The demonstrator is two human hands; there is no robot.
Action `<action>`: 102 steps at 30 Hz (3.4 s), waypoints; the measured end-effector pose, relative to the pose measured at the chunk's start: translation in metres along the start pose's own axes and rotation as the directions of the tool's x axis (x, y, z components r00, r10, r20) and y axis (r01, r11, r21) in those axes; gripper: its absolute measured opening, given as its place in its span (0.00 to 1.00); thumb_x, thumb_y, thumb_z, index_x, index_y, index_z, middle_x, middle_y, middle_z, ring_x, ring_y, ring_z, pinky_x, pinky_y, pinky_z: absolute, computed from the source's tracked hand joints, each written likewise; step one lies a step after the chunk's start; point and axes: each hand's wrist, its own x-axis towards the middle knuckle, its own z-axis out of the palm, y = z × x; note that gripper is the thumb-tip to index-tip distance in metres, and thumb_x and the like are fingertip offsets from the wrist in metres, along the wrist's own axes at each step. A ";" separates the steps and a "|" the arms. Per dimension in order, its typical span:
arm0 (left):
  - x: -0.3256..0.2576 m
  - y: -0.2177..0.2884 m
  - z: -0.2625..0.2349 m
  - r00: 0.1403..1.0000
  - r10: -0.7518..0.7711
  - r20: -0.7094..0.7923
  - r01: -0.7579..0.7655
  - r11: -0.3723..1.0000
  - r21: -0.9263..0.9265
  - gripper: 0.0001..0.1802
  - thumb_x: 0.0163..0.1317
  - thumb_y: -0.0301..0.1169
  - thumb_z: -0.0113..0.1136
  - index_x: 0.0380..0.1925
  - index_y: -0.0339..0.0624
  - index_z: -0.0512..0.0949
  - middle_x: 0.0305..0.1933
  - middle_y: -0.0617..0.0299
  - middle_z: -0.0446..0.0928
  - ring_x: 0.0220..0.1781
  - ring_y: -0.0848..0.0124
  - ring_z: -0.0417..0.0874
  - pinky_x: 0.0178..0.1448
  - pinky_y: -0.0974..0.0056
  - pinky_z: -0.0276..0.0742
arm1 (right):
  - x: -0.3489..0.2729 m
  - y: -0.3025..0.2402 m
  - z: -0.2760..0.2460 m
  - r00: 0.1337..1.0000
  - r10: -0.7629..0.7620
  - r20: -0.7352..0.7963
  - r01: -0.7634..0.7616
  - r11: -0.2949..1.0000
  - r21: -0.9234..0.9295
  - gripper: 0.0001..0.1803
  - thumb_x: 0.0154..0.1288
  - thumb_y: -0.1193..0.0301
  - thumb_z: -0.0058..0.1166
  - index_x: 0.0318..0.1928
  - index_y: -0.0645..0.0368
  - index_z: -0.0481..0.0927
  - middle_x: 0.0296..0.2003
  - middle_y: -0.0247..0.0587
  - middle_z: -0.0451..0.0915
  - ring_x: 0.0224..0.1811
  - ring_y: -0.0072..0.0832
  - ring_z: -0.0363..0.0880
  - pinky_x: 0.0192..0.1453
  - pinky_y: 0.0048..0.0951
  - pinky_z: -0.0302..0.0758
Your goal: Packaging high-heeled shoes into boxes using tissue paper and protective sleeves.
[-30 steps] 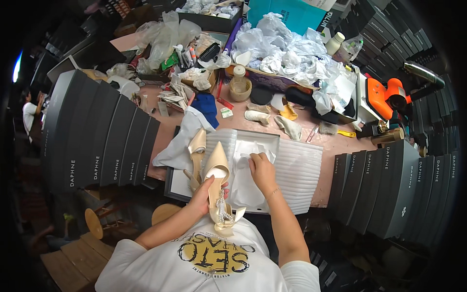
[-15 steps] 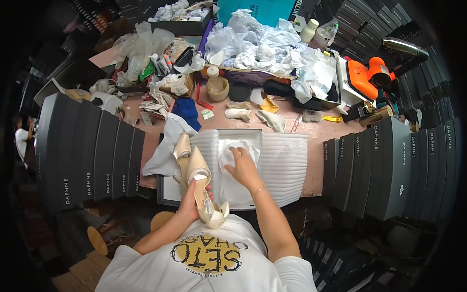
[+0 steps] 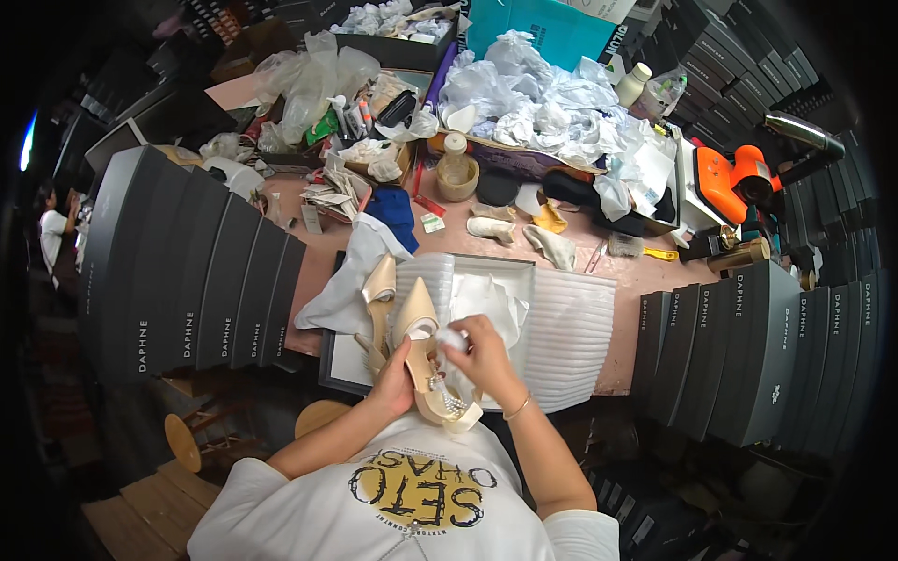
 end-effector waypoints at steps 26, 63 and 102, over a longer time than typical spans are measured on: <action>0.016 0.034 -0.001 0.810 0.510 0.289 -0.528 0.422 0.737 0.23 0.66 0.42 0.56 0.53 0.38 0.68 0.52 0.55 0.73 0.53 0.68 0.75 0.55 0.61 0.73 | 0.003 0.018 -0.011 0.949 0.014 -0.314 0.007 0.998 0.065 0.40 0.54 0.78 0.59 0.68 0.60 0.57 0.46 0.52 0.79 0.45 0.34 0.81 0.46 0.30 0.77; -0.048 0.066 0.031 0.834 0.413 0.367 -0.551 0.577 0.603 0.19 0.72 0.32 0.40 0.55 0.29 0.69 0.45 0.62 0.75 0.46 0.78 0.73 0.52 0.72 0.68 | -0.079 -0.024 0.020 0.968 0.252 0.022 -0.223 0.811 0.541 0.30 0.71 0.72 0.45 0.69 0.65 0.52 0.40 0.41 0.80 0.38 0.21 0.76 0.47 0.21 0.71; -0.042 0.110 0.050 0.861 -0.014 0.509 -0.243 0.867 0.436 0.22 0.70 0.45 0.48 0.52 0.38 0.70 0.46 0.60 0.76 0.46 0.74 0.78 0.52 0.67 0.73 | -0.057 -0.056 -0.058 0.957 0.228 0.182 -0.278 0.528 0.803 0.18 0.75 0.64 0.39 0.53 0.65 0.73 0.40 0.32 0.77 0.40 0.15 0.74 0.47 0.20 0.73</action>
